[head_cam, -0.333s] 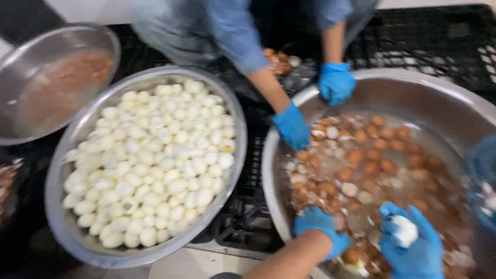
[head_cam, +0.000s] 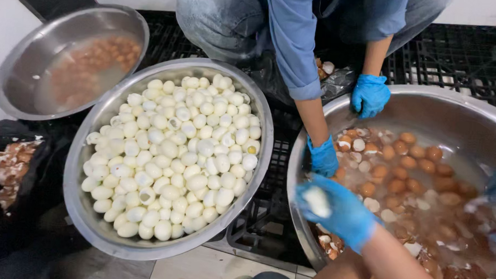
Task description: The person sits on the floor with other workers and peels boiled eggs by hand, dipping them in a water-filled basin to remove the shells. Peeled eggs are placed into a large basin of finished eggs and discarded shells go into a black bag.
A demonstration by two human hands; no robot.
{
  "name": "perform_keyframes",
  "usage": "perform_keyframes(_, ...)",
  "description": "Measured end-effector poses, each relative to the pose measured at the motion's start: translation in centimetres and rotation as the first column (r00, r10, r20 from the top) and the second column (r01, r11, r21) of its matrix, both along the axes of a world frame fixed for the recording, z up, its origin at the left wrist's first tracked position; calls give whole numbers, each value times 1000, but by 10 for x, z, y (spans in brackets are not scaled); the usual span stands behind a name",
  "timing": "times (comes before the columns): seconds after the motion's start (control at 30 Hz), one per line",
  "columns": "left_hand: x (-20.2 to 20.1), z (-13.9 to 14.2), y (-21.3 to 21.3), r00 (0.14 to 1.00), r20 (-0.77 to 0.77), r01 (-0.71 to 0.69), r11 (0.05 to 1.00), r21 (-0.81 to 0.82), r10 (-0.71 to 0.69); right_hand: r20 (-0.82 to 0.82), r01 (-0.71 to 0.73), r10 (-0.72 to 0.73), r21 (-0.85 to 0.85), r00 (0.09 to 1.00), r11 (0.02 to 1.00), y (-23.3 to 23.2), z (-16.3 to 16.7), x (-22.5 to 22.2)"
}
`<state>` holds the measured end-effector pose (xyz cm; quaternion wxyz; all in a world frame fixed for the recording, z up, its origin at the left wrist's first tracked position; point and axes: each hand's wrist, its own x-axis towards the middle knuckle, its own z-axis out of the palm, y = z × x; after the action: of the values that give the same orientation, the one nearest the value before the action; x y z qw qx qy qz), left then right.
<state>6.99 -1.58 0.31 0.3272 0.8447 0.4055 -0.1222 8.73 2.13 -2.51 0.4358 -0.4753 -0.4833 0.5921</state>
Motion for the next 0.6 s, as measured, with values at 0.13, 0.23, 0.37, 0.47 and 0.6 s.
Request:
perform_keyframes(0.13, -48, -12, 28, 989, 92, -116, 992, -45, 119, -627, -248, -84, -423, 775, 871, 83, 7, -98)
perform_keyframes(0.23, -22, -20, 14, 961, 168, -205, 973, -106, 221, 497, -244, 90, 255, 863, 936, 72, 4, -139)
perform_keyframes(0.37, -17, -53, 19, 912, 258, -280, 943, -177, 319, 624, -69, -49, 163, 780, 984, 61, -15, -101)
perform_keyframes(0.47, -14, -63, 38, 873, 315, -327, 926, -188, 373, 775, 192, -360, 304, 519, 933, 43, -10, -5)
perform_keyframes(0.6, -15, -85, 62, 865, 297, -377, 915, -145, 404, 712, 609, -332, -167, 618, 775, -8, -16, 107)
